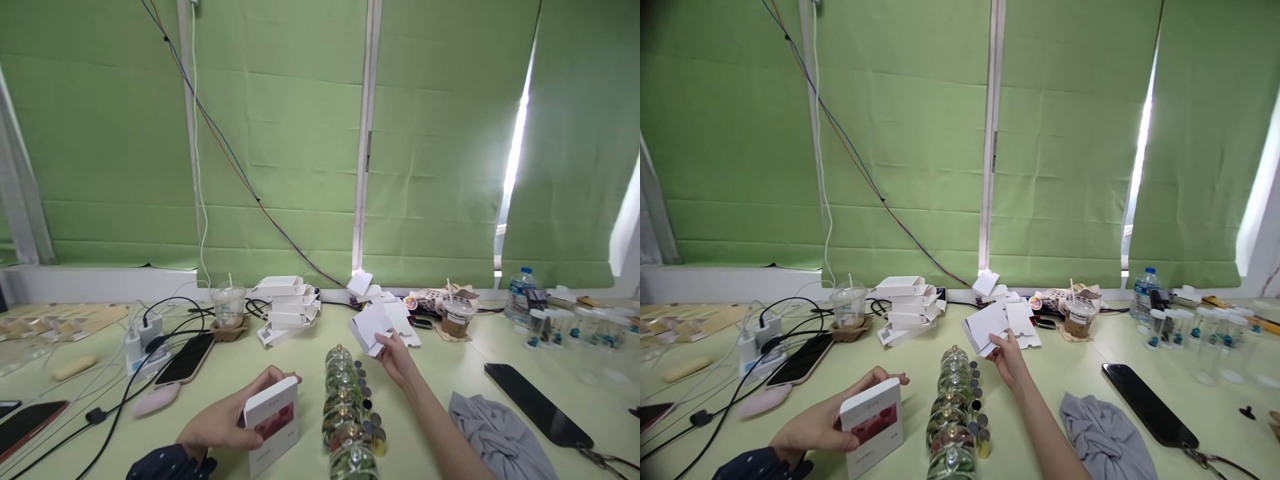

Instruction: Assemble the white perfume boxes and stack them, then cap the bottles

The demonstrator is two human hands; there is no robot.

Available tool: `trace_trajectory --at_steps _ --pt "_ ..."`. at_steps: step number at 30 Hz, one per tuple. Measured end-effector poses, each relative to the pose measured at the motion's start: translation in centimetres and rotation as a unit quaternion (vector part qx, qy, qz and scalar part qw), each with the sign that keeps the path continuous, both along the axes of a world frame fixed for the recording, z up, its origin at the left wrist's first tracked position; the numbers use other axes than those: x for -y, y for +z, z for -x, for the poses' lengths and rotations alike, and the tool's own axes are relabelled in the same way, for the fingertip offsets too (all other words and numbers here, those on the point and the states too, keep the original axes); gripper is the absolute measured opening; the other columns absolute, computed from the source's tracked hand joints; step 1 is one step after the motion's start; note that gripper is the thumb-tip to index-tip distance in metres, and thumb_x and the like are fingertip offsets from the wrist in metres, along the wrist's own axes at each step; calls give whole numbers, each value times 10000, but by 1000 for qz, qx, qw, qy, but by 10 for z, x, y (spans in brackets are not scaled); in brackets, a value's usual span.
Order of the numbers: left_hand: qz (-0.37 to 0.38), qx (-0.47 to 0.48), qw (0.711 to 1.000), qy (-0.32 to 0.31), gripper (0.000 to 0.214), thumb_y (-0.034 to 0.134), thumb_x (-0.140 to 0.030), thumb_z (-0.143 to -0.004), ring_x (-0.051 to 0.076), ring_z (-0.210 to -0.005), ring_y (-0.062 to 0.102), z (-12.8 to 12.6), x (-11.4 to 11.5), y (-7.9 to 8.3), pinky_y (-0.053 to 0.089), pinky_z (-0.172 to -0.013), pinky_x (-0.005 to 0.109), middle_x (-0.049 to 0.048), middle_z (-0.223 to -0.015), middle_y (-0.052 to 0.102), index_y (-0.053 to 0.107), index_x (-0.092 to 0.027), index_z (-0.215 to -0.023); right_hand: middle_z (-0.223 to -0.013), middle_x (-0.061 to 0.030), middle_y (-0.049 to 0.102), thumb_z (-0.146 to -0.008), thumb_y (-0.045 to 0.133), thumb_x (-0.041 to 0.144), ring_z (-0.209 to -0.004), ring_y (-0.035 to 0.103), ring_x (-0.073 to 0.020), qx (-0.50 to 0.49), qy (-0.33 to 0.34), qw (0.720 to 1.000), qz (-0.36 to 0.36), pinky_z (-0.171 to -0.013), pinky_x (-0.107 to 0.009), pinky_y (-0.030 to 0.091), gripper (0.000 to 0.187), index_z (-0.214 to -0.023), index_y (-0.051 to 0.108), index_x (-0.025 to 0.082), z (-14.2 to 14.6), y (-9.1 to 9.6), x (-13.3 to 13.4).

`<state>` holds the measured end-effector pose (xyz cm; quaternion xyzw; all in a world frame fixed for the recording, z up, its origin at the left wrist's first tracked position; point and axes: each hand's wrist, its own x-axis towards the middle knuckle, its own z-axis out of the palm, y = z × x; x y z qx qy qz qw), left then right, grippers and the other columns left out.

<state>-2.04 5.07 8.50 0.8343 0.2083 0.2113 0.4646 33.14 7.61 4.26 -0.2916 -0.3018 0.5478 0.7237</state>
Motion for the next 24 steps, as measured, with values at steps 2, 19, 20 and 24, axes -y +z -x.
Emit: trace_trajectory --at_steps 2,19,20,24 --pt "14 -5 1000 6 759 699 -639 -651 297 -1163 508 0 5 -1 415 -968 398 74 -1230 517 420 -259 -1245 -699 47 707 -512 879 246 -441 599 -95 12 4 1000 0 -395 -181 464 548 -913 507 223 1 1 3" --pt "-18 -35 993 111 943 753 -578 -613 347 -1392 283 21 24 -24 277 -1114 447 51 -1531 315 325 -317 -1412 -671 16 717 -603 863 318 -445 601 -104 26 0 997 -66 -424 -226 538 309 -768 643 177 40 32 54" --pt "-30 -45 990 130 908 774 -510 -614 348 -1362 329 17 26 -22 311 -1091 444 49 -1508 350 348 -325 -1394 -673 7 719 -610 859 326 -459 607 -112 32 -1 997 -70 -433 -235 545 299 -766 656 172 45 34 60" --pt "-79 -68 978 182 797 775 -256 -599 311 -1253 431 -9 39 -10 323 -1074 429 44 -1384 451 416 -315 -1308 -749 -35 735 -653 824 384 -533 642 -155 86 -38 992 -82 -480 -280 568 314 -821 692 154 65 44 87"
